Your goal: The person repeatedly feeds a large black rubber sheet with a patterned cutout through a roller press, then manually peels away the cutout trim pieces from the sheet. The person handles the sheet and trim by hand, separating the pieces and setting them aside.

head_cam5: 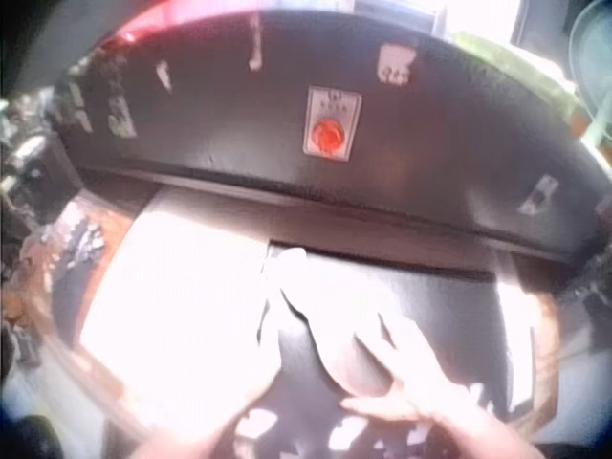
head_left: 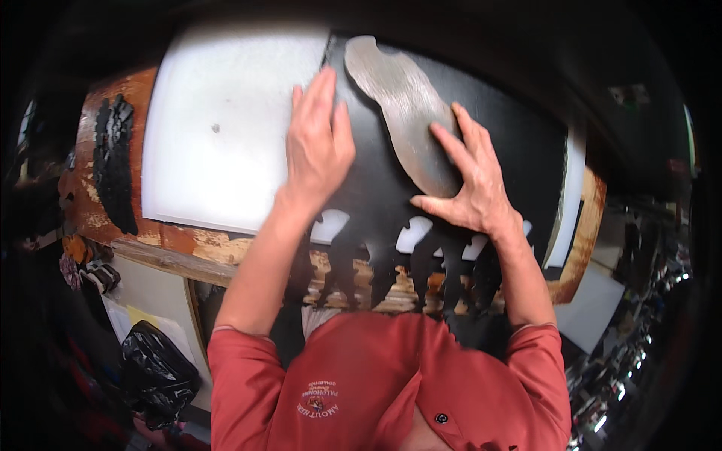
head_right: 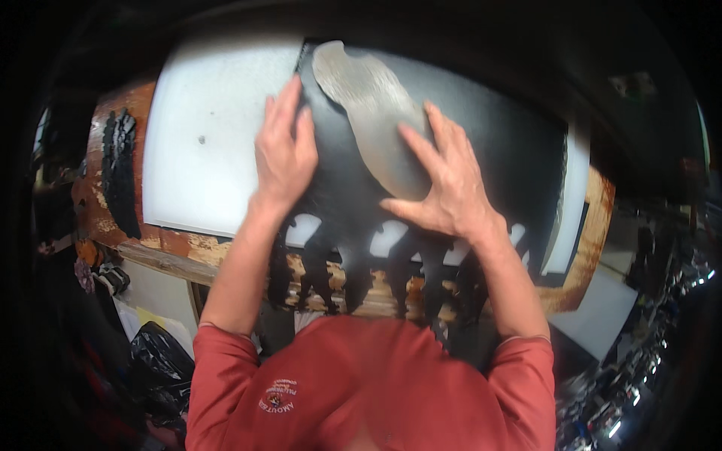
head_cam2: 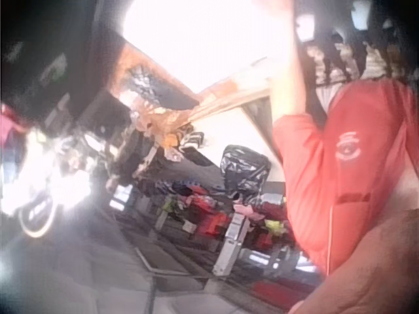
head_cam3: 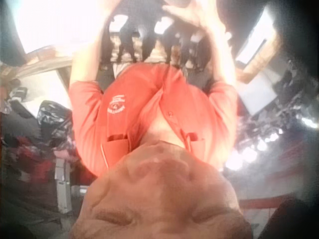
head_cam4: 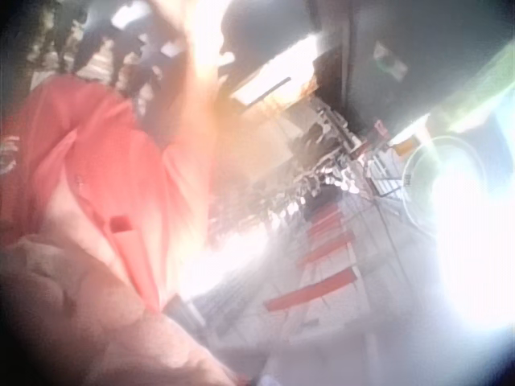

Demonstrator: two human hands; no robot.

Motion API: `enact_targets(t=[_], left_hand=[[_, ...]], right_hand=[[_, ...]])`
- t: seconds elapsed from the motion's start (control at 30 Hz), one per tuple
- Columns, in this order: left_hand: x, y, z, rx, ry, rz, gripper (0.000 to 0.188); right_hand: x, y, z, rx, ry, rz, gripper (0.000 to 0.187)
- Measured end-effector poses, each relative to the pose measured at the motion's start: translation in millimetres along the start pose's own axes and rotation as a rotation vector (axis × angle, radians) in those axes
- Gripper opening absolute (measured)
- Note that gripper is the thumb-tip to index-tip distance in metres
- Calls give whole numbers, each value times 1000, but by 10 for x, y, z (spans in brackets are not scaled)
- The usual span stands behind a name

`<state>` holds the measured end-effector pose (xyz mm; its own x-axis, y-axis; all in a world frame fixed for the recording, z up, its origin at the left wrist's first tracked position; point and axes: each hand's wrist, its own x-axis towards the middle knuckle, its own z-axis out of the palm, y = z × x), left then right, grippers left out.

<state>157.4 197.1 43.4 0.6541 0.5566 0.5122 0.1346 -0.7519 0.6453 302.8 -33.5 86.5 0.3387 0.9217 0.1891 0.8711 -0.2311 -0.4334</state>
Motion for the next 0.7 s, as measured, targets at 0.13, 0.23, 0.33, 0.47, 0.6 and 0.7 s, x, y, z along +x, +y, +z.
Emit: enact_targets(t=[0.13, 0.23, 0.33, 0.47, 0.6, 0.7], left_hand=[[169, -75, 200, 0, 32, 10, 45], [149, -58, 232, -21, 52, -13, 44], [142, -26, 228, -23, 20, -44, 43], [153, 0, 191, -82, 28, -105, 42], [131, 39, 151, -94, 72, -106, 43], [90, 96, 175, -61, 29, -141, 46]], right_hand=[[-383, 4, 43, 43, 42, 198, 106], [-600, 44, 98, 84, 158, 175, 100], [-698, 143, 130, 102, 215, 173, 98], [-752, 215, 116, 238, 243, 200, 95], [-745, 184, 74, 318, 278, 225, 95], [-680, 155, 113, 215, 302, 118, 98]])
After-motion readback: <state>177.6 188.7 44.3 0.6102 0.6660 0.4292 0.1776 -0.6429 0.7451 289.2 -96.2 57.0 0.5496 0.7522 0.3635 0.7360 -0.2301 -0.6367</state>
